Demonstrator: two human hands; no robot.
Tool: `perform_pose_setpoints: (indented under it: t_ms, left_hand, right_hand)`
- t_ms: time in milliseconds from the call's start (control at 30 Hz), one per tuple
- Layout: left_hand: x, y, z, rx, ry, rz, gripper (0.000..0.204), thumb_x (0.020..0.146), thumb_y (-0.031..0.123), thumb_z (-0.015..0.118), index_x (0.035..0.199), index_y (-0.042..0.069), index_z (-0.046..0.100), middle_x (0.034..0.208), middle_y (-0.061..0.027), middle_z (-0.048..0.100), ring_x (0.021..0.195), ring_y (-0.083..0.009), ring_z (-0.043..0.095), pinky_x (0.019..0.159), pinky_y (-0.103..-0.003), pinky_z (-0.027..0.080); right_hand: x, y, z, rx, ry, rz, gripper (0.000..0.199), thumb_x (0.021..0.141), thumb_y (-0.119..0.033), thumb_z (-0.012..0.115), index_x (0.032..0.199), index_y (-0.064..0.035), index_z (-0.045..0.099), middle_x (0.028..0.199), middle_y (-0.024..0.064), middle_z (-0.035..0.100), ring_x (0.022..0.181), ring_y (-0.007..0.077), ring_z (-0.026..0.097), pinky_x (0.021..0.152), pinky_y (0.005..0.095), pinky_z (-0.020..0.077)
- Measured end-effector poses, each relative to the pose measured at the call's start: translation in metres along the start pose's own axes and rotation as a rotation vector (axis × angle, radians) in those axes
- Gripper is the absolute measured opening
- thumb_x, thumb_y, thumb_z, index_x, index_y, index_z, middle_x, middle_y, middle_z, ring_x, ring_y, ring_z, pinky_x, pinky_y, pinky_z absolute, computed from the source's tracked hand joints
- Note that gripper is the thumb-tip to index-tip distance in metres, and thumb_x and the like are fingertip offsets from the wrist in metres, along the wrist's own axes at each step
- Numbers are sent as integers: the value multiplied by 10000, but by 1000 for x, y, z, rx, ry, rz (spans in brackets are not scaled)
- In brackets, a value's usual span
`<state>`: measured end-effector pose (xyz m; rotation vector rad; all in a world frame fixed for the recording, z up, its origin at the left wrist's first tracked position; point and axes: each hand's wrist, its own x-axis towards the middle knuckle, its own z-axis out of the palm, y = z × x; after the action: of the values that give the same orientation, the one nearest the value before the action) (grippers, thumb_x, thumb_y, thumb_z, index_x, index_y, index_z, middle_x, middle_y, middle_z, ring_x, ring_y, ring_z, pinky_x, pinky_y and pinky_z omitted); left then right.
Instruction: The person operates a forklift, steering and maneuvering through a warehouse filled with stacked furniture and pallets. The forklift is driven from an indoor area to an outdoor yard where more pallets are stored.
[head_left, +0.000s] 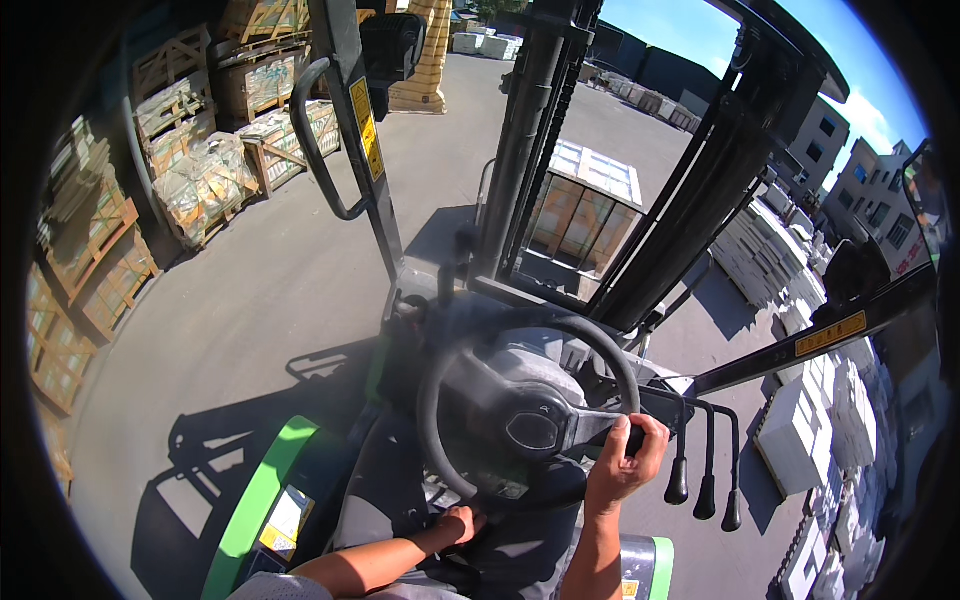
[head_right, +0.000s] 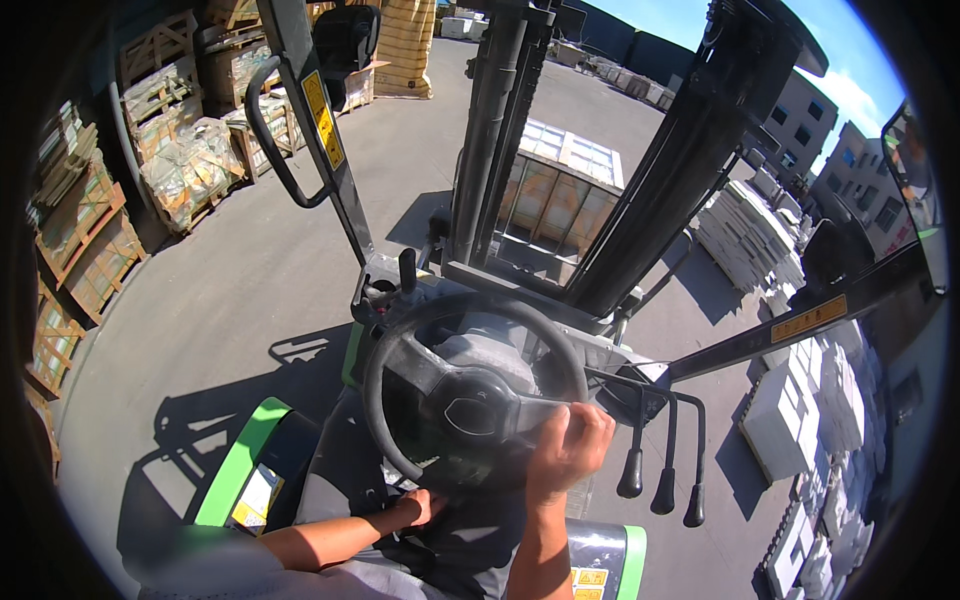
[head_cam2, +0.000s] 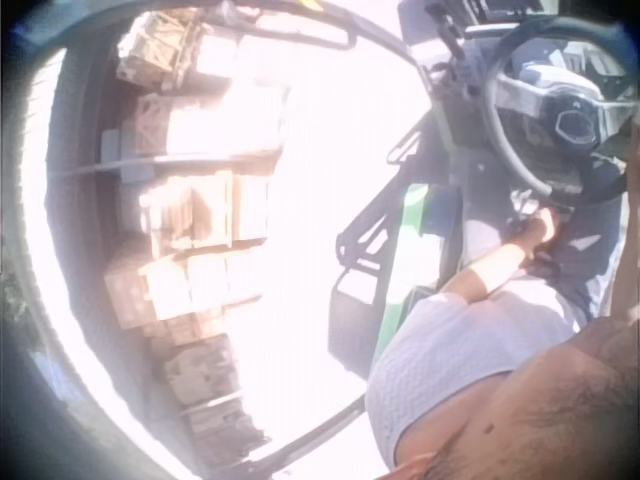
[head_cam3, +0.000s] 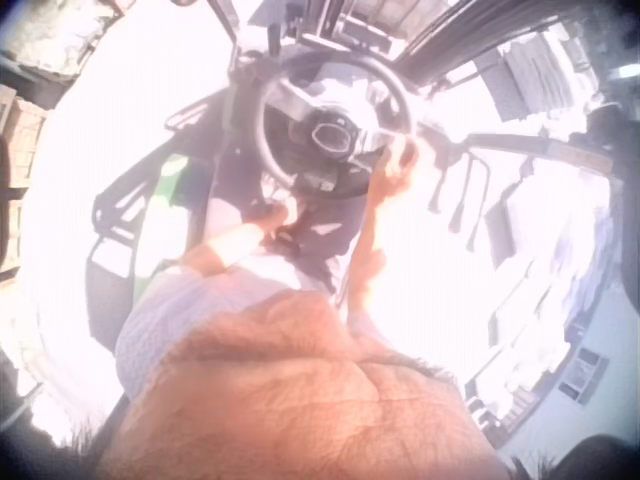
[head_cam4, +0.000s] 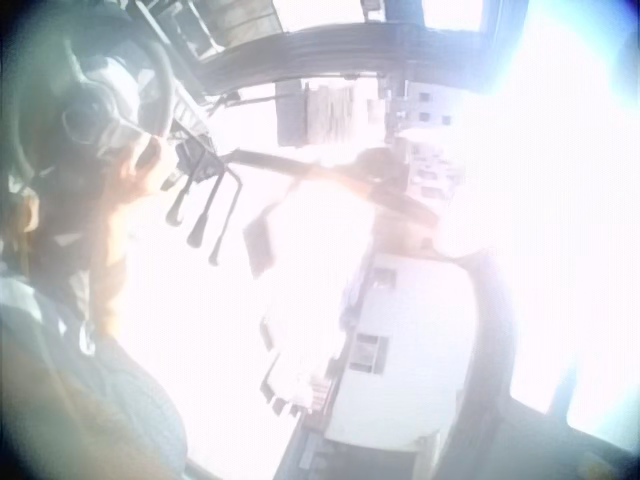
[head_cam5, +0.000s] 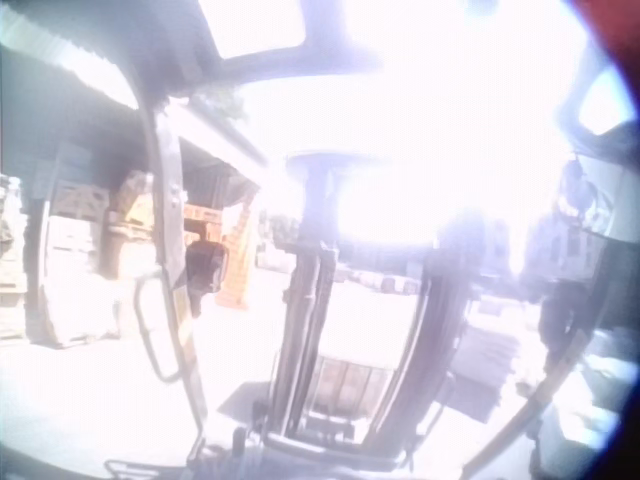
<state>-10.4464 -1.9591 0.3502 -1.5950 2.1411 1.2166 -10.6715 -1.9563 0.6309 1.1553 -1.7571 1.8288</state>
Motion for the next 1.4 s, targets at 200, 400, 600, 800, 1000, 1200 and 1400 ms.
perform_pose_setpoints:
  t_ms: [200,400,600,800,1000,1200,1400]
  left_hand:
    - [73,53,-39,8,18,-61,490,1039,547,473,1199,170,742,948,-157,778,997,-338,751,967,-484,562]
    - [157,80,-82,77,1,116,529,1016,546,525,1301,123,666,1277,-209,707,1220,-417,656,1038,-512,528]
    - [248,106,-128,60,-4,193,533,1025,532,506,1334,124,656,1279,-210,706,1212,-410,661,1026,-510,535]
    - [323,145,-161,35,68,182,494,1033,498,480,1259,116,696,1212,-208,727,1130,-407,693,1009,-505,545]
    - [410,200,-183,84,-26,182,621,1033,607,431,1371,135,650,1367,-219,666,1286,-401,628,1081,-517,501]
    - [471,260,-238,72,-80,185,508,1036,535,460,1248,132,685,1328,-186,685,1130,-405,702,1009,-513,545]
    - [546,296,-295,-33,-189,131,558,1022,512,444,1189,55,718,955,-159,784,904,-322,764,911,-462,577]
  right_hand:
    - [59,53,57,-9,49,1,74,943,-27,672,992,13,634,942,89,597,847,193,571,774,336,480]
    - [112,108,122,-30,26,-10,79,933,-23,680,987,14,637,936,86,590,829,190,567,740,326,473]
    - [168,154,195,-10,32,-36,80,927,-38,686,972,10,641,933,94,592,842,205,578,763,330,476]
    - [229,204,261,-23,70,16,71,937,-47,683,970,5,647,913,76,600,853,207,580,783,335,477]
    - [294,268,311,-75,60,-4,96,945,-78,685,977,6,651,895,77,612,807,189,585,746,329,480]
    - [361,326,373,-119,74,8,98,919,-83,678,963,2,656,912,99,620,832,235,619,751,369,503]
    - [440,367,471,-123,46,-30,133,929,-130,696,942,-2,662,897,105,658,827,250,641,787,368,513]
